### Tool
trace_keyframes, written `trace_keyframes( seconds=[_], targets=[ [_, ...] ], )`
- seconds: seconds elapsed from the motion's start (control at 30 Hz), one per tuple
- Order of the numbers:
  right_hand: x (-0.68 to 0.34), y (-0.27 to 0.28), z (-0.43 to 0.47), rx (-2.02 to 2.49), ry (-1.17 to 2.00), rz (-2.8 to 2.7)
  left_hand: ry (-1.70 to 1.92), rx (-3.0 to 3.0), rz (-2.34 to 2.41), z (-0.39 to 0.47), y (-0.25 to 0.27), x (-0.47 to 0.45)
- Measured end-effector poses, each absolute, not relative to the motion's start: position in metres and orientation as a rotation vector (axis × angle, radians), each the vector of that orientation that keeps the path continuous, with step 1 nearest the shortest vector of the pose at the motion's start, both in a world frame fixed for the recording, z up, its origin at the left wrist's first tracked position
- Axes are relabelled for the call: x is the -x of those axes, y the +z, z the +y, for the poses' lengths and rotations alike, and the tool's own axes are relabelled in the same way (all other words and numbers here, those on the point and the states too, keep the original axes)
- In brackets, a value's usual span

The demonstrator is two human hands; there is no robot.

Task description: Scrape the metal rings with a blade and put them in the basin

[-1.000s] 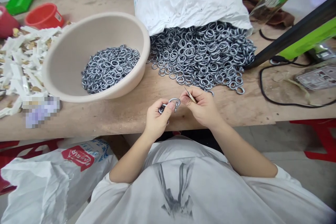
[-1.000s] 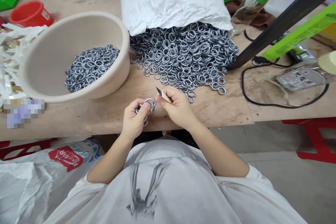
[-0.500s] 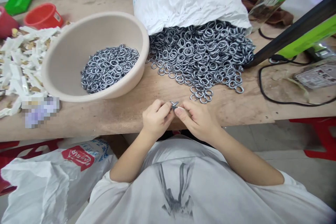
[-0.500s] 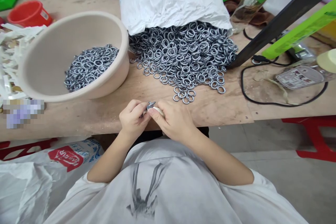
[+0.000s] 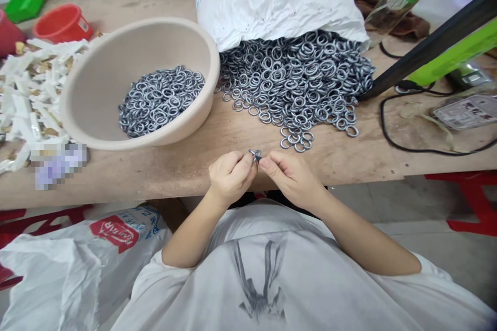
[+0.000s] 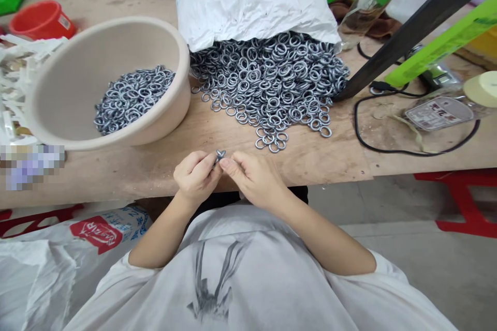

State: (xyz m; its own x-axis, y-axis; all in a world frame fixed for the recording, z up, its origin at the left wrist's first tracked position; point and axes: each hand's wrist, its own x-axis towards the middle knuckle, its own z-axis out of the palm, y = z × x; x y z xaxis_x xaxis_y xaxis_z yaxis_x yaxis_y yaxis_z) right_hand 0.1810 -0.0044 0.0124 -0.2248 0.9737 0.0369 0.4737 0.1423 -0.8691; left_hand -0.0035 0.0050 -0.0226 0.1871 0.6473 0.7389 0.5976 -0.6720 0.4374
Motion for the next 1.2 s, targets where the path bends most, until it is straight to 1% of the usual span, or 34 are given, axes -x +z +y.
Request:
trace_keyframes(
  seconds=[0.07, 0.13, 0.23, 0.33, 0.4, 0.5, 0.63, 0.7, 0.83, 1.03, 1.2],
  targets=[
    [-0.183, 0.006, 0.003, 1.459, 0.980, -1.636, 1.525, -2.386, 1.237, 0.005, -0.022, 0.005],
    [-0.181, 0.005, 0.007, 1.432, 0.969, -1.521, 1.515, -2.452, 1.249, 0.007, -0.022, 0.005],
    [-0.172, 0.013, 0.006, 1.270, 1.067, -1.530, 1.532, -2.546, 1.252, 0.008, -0.022, 0.004],
    [-0.165, 0.017, 0.008, 1.223, 1.233, -1.445, 1.563, -2.530, 1.194, 0.008, -0.020, 0.002],
    [-0.165, 0.016, 0.013, 1.207, 1.289, -1.332, 1.564, -2.394, 1.186, 0.006, -0.014, 0.001],
    [-0.169, 0.012, 0.016, 1.177, 1.321, -1.274, 1.570, -2.017, 1.231, 0.003, -0.001, -0.004],
    [-0.165, 0.015, 0.010, 1.090, 1.533, -1.259, 1.479, -1.538, 1.289, 0.000, 0.006, -0.012],
    [-0.161, 0.015, 0.008, 1.079, 1.585, -1.196, 1.432, -1.349, 1.261, 0.000, 0.002, -0.016],
    [-0.159, 0.010, 0.009, 1.034, 1.574, -1.111, 1.376, -1.087, 1.153, 0.002, -0.009, -0.019],
    [-0.164, 0.008, 0.012, 1.166, 1.381, -1.182, 1.181, -0.911, 1.069, 0.006, -0.003, -0.018],
    [-0.165, 0.015, 0.011, 1.197, 1.455, -1.235, 1.143, -0.834, 1.072, 0.007, 0.003, -0.019]
  ],
)
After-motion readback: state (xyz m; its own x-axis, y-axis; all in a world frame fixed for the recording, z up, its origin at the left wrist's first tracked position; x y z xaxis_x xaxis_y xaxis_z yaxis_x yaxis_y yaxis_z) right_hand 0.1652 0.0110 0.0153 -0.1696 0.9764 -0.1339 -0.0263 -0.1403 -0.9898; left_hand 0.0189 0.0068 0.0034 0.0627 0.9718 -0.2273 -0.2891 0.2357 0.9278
